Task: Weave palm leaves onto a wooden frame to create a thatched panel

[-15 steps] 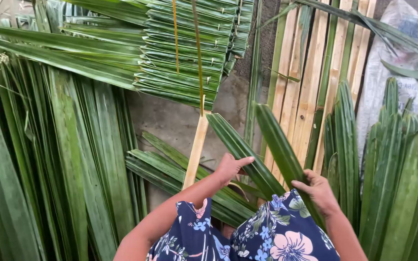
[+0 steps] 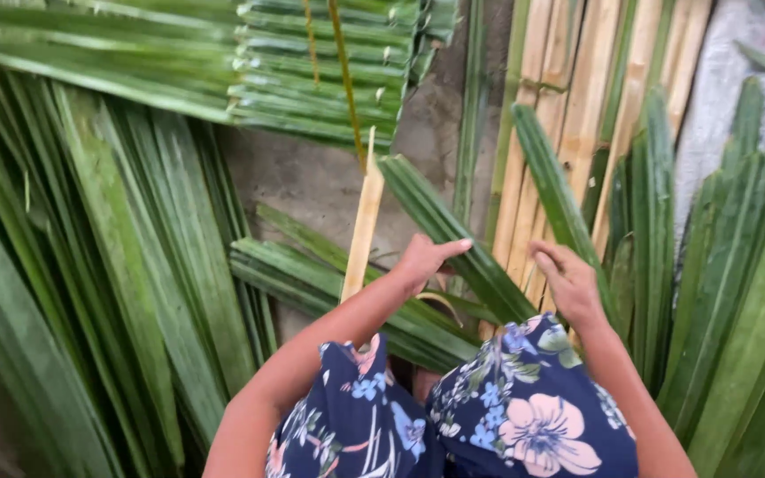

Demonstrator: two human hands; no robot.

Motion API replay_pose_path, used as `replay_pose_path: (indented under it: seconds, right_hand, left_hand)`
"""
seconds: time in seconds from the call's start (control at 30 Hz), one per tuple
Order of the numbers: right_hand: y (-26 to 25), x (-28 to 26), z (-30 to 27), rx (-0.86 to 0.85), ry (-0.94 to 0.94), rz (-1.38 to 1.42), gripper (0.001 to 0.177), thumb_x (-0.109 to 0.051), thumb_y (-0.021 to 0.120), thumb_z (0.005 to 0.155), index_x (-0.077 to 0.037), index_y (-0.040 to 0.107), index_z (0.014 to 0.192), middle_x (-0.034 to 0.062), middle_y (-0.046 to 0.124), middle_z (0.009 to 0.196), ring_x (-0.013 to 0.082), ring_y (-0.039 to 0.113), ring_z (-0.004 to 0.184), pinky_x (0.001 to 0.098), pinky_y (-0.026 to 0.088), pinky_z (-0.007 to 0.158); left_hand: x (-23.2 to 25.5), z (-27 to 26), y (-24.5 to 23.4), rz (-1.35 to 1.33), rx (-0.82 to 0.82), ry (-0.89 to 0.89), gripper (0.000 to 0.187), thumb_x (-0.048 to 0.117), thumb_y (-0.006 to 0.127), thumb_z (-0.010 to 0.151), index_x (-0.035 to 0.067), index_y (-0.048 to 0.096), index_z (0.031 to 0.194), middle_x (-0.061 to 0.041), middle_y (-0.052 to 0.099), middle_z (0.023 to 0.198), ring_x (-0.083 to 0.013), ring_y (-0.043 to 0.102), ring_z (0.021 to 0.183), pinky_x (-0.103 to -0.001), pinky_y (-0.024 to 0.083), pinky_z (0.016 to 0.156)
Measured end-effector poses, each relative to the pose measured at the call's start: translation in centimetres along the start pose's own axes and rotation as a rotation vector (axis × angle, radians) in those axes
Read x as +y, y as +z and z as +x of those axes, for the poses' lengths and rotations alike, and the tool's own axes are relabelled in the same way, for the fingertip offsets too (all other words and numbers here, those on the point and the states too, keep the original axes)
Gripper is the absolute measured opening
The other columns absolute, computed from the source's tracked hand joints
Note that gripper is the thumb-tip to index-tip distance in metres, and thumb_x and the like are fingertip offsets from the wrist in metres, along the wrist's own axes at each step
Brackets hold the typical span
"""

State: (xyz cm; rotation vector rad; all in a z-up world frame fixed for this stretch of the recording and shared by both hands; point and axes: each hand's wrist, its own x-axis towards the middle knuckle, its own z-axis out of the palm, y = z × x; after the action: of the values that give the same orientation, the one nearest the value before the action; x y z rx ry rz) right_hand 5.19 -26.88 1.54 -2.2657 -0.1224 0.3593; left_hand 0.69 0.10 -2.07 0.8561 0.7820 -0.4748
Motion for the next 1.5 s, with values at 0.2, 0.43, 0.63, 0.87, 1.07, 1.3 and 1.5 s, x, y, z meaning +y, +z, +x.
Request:
replay_pose_path:
  seconds: [0.2, 0.43, 0.63, 0.87, 1.07, 1.3, 1.5]
  right_hand:
    - [4.8, -1.7, 0.2, -0.338, 0.574, 0.511, 0.03, -0.019, 0.064, 0.103, -0.004, 0.069, 0.129, 0.0076, 0.07, 0.098, 0.0119, 0.064, 0.084, 0.0321, 0.059, 0.076]
    - [2.9, -13.0, 1.0, 0.045, -0.129, 0.347, 0.015, -0.001, 0.061, 0.11, 0.005, 0.063, 0.124, 0.015, 0.063, 0.08, 0.0151, 0.059, 0.059, 0.0232, 0.047, 0.053]
    - [2.6, -17.1, 0.7, -1.145, 0.068, 0.49, 0.027, -0.013, 0.065, 0.092, 0.005, 0.082, 0.101, 0.0221, 0.086, 0.078, 0.0257, 0.086, 0.064, 0.0416, 0.071, 0.055]
    - [13.8, -13.3, -5.1, -0.913, -0.305, -0.102, 0.039, -0.021, 0.073, 0.085, -0.004, 0.068, 0.12, 0.0242, 0.069, 0.105, 0.0497, 0.068, 0.094, 0.0596, 0.055, 0.077]
    - [18.7, -10.7, -5.7, -0.802, -0.362, -0.316, 0.046, -0.042, 0.076, 0.087, 0.004, 0.07, 0.091, 0.0269, 0.071, 0.08, 0.051, 0.069, 0.08, 0.0608, 0.054, 0.074]
    - [19.5, -7.0, -6.3, -0.84, -0.224, -0.329, 0.028, -0.036, 0.072, 0.082, -0.009, 0.072, 0.085, 0.0159, 0.072, 0.078, 0.0361, 0.071, 0.08, 0.0512, 0.053, 0.073]
    - [11.6, -4.0, -4.9, -1.222, -0.076, -0.46, 0.057, -0.031, 0.068, 0.087, -0.016, 0.045, 0.137, 0.0138, 0.058, 0.124, 0.0334, 0.063, 0.114, 0.0486, 0.05, 0.095]
  left_hand:
    - [1.0, -1.8, -1.0, -0.029, -0.174, 0.071, 0.051, 0.022, 0.092, 0.075, -0.001, 0.068, 0.114, -0.019, 0.075, 0.101, -0.0321, 0.076, 0.079, -0.046, 0.065, 0.061]
    - [-5.3, -0.3, -4.2, -0.181, -0.001, -0.038, 0.058, 0.032, 0.091, 0.083, -0.015, 0.062, 0.1, -0.032, 0.07, 0.086, -0.0391, 0.074, 0.07, -0.052, 0.064, 0.059]
    - [-4.1, -0.8, -3.7, -0.193, 0.031, -0.023, 0.067, 0.023, 0.094, 0.077, -0.02, 0.058, 0.113, -0.03, 0.066, 0.1, -0.0384, 0.074, 0.082, -0.046, 0.063, 0.066]
    - [-0.4, 0.5, -1.2, -0.086, -0.082, 0.076, 0.047, 0.022, 0.09, 0.076, -0.012, 0.069, 0.102, -0.025, 0.073, 0.092, -0.0338, 0.075, 0.078, -0.043, 0.064, 0.069]
    - [-0.4, 0.6, -0.6, -0.11, -0.092, 0.087, 0.043, 0.022, 0.089, 0.078, -0.009, 0.071, 0.102, -0.022, 0.074, 0.092, -0.0322, 0.075, 0.077, -0.045, 0.064, 0.063]
    - [0.2, 0.2, -0.7, -0.102, -0.142, 0.081, 0.039, 0.019, 0.089, 0.077, -0.006, 0.072, 0.101, -0.023, 0.074, 0.091, -0.0328, 0.075, 0.074, -0.045, 0.064, 0.063]
    - [2.6, -0.1, 0.2, 0.019, -0.2, 0.017, 0.033, 0.019, 0.084, 0.079, -0.002, 0.072, 0.102, -0.021, 0.075, 0.091, -0.0302, 0.074, 0.075, -0.042, 0.064, 0.062]
